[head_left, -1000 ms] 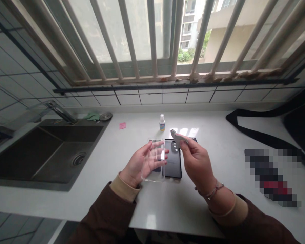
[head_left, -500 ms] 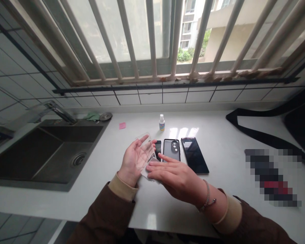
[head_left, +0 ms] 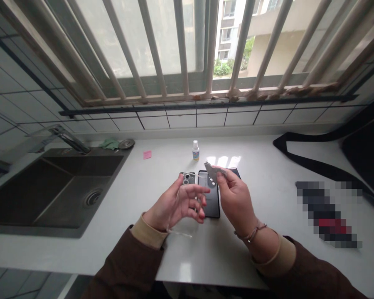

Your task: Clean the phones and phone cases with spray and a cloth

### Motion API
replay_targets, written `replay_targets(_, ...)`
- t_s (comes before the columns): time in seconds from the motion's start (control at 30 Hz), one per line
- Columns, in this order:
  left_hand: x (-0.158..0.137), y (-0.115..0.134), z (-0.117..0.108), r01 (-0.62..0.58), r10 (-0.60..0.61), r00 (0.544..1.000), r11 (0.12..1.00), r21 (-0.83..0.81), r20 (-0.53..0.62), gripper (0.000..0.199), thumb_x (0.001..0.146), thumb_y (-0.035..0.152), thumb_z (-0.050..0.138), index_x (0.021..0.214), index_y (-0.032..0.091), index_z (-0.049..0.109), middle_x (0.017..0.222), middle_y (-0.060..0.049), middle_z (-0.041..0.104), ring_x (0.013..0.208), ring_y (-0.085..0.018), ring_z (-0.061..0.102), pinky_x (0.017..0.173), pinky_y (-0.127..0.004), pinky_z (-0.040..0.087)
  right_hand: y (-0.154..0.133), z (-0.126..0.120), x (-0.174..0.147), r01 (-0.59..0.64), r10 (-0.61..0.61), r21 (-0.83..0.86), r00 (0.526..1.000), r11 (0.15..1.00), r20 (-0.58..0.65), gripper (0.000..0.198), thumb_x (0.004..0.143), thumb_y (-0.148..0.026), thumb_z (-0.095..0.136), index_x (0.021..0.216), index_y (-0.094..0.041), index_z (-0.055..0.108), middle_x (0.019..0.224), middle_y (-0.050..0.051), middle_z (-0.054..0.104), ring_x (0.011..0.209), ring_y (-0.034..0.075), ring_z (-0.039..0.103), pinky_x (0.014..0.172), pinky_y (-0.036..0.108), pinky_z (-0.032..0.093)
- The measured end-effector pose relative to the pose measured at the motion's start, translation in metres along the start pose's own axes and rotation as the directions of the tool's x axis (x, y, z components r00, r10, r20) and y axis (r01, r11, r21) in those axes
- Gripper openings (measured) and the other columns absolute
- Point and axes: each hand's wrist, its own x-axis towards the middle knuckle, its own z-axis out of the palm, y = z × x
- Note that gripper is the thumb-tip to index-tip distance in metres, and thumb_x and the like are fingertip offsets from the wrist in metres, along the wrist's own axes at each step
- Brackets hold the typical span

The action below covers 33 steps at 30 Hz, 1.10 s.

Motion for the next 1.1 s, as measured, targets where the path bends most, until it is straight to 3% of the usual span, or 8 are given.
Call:
replay_targets(0.2, -0.006, -0.003, 0.006, 0.215, -0.225, 0.968, 0.971, 0.100, 0.108, 0.080, 0.106, 0.069, 0.024, 0.101, 0.011, 0.079, 0.094, -0.020, 0.072, 0.076, -0.027, 0.072, 0.070, -0.039, 0.060, -0.009, 0.005, -0.013, 0.063, -0.105, 0.138, 0.942, 0.988, 0.319, 0.032, 0.108, -0.040, 0.055, 0.128, -0.027, 0.076, 0.133, 0.008, 0.077, 0.116, 0.026, 0.076, 0.097, 0.043, 0.067)
replay_targets(0.37, -0.006, 0.004, -0.001, 0.135, -0.133, 0.989, 0.991, -0.023, 0.063, 0.074, 0.107, 0.067, 0.027, 0.122, 0.011, 0.074, 0.096, -0.018, 0.072, 0.075, -0.027, 0.072, 0.069, -0.039, 0.060, -0.013, 0.001, -0.007, 0.047, -0.075, 0.111, 0.962, 0.993, 0.262, 0.031, 0.108, -0.041, 0.057, 0.124, -0.025, 0.078, 0.122, 0.009, 0.081, 0.110, 0.027, 0.078, 0.094, 0.043, 0.067)
replay_targets(0.53, 0.002, 0.005, -0.009, 0.039, -0.043, 0.999, 0.990, -0.135, -0.029, 0.080, 0.105, 0.069, 0.030, 0.122, 0.004, 0.073, 0.096, -0.019, 0.071, 0.076, -0.025, 0.070, 0.074, -0.040, 0.060, -0.003, -0.002, 0.000, 0.029, -0.023, -0.046, 0.991, 0.999, 0.130, 0.033, 0.107, -0.044, 0.058, 0.116, -0.023, 0.081, 0.112, 0.008, 0.083, 0.105, 0.027, 0.078, 0.096, 0.042, 0.063)
replay_targets(0.63, 0.007, 0.002, -0.011, -0.048, 0.027, 0.993, 0.982, -0.181, -0.118, 0.080, 0.104, 0.072, 0.034, 0.121, 0.003, 0.071, 0.098, -0.017, 0.068, 0.082, -0.023, 0.069, 0.086, -0.042, 0.061, 0.006, 0.000, 0.001, -0.057, 0.055, 0.018, 0.994, 0.998, 0.094, 0.038, 0.106, -0.049, 0.058, 0.116, -0.019, 0.080, 0.106, 0.009, 0.083, 0.098, 0.026, 0.078, 0.090, 0.040, 0.063)
replay_targets(0.7, 0.008, -0.001, -0.012, -0.087, 0.057, 0.983, 0.981, -0.173, -0.172, 0.070, 0.103, 0.070, 0.045, 0.118, 0.006, 0.070, 0.098, -0.014, 0.067, 0.081, -0.020, 0.067, 0.088, -0.042, 0.062, 0.010, 0.001, 0.002, -0.102, 0.093, 0.098, 0.991, 0.990, 0.093, 0.042, 0.106, -0.051, 0.058, 0.122, -0.018, 0.078, 0.110, 0.010, 0.082, 0.098, 0.026, 0.077, 0.090, 0.041, 0.063)
replay_targets(0.8, 0.010, -0.007, -0.011, -0.097, 0.075, 0.979, 0.989, -0.112, -0.191, 0.034, 0.099, 0.047, 0.070, 0.106, 0.015, 0.065, 0.092, -0.005, 0.062, 0.070, -0.013, 0.061, 0.070, -0.030, 0.060, 0.011, 0.003, 0.002, -0.124, 0.117, 0.143, 0.992, 0.982, 0.057, 0.044, 0.105, -0.052, 0.058, 0.127, -0.018, 0.076, 0.115, 0.011, 0.081, 0.102, 0.026, 0.077, 0.095, 0.043, 0.061)
replay_targets(0.93, 0.011, -0.012, -0.007, -0.095, 0.086, 0.987, 0.994, -0.057, -0.136, 0.022, 0.098, 0.028, 0.073, 0.088, 0.018, 0.056, 0.075, 0.004, 0.048, 0.058, -0.008, 0.048, 0.055, -0.020, 0.049, 0.005, 0.002, 0.001, -0.040, 0.036, 0.074, 0.998, 0.996, 0.055, 0.036, 0.106, -0.047, 0.059, 0.124, -0.021, 0.077, 0.122, 0.010, 0.080, 0.112, 0.027, 0.075, 0.103, 0.045, 0.059)
replay_targets(1.1, 0.016, -0.012, -0.010, -0.212, 0.182, 0.954, 0.972, -0.106, -0.239, 0.012, 0.100, 0.022, 0.068, 0.092, 0.016, 0.060, 0.082, 0.000, 0.057, 0.065, -0.010, 0.055, 0.060, -0.023, 0.051, 0.000, 0.005, -0.005, 0.124, -0.128, 0.032, 0.968, 0.992, 0.216, 0.030, 0.108, -0.035, 0.057, 0.131, -0.027, 0.075, 0.134, 0.008, 0.077, 0.126, 0.024, 0.072, 0.111, 0.044, 0.057)
